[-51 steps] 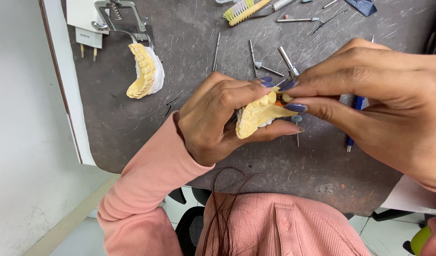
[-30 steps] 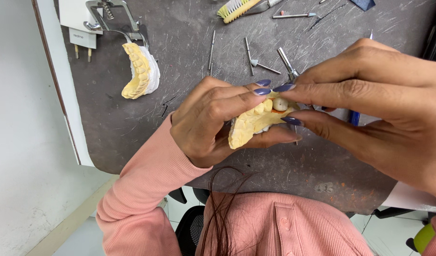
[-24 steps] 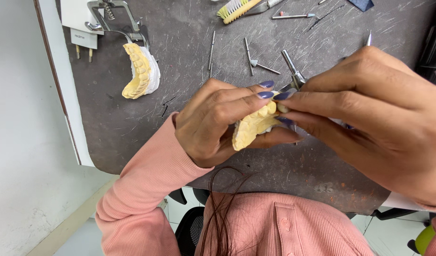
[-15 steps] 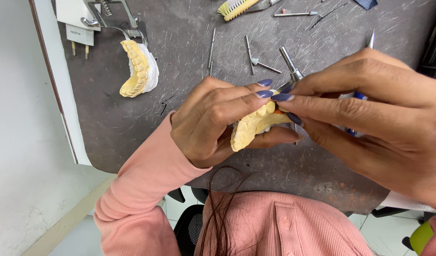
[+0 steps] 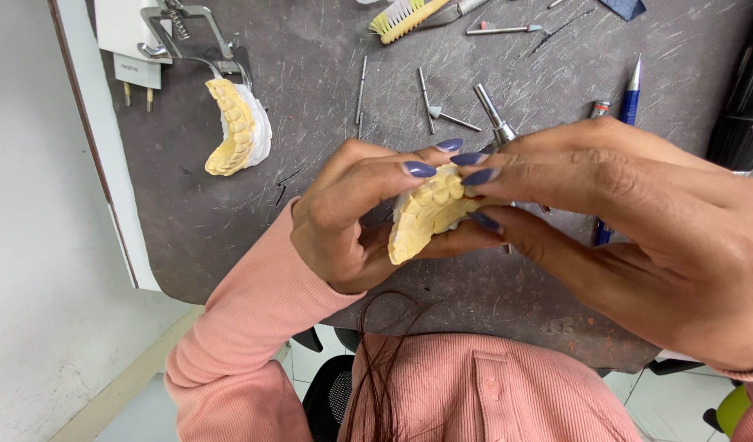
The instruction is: The person holds a small dental crown/tooth-shaped prosthesis in one hand and grinds and shapes it with a rotary handpiece fitted with different burrs, periodically swapping burrs, repositioning the piece, and checking it against the plaster dental model on the bench.
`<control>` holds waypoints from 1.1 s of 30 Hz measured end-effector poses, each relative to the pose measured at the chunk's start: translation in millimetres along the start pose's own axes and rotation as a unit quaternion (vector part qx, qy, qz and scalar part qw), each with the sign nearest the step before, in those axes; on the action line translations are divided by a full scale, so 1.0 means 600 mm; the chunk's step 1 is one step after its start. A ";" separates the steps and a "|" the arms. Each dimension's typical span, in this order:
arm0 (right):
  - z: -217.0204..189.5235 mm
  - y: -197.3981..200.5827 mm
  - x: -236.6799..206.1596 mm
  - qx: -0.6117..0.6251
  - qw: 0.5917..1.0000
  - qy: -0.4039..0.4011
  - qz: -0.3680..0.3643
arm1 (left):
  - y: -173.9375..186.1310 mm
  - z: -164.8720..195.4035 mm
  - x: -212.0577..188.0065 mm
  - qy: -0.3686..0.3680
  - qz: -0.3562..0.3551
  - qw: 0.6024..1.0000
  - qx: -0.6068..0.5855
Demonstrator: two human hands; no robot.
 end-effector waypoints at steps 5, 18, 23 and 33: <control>0.001 -0.001 -0.006 -0.004 1.000 -0.019 0.007 | 0.000 0.003 -0.011 -0.025 -0.036 0.998 0.046; 0.030 0.025 -0.036 0.014 0.989 -0.128 0.077 | 0.009 0.026 0.025 -0.073 0.035 0.997 -0.009; 0.033 0.008 -0.026 0.107 0.971 -0.215 0.018 | 0.003 0.014 0.008 -0.067 0.012 0.998 0.019; 0.013 0.003 -0.034 -0.076 0.996 -0.043 -0.007 | -0.026 0.007 0.012 0.010 0.004 0.996 -0.090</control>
Point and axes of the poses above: each hand's wrist, its own x-axis towards the middle knuckle, its own y-axis out of the back of the hand, z = x × y, the point moved 4 cm from there along x, towards the middle knuckle, and after that the axes turned 15 degrees about x, right-handed, at the moved point
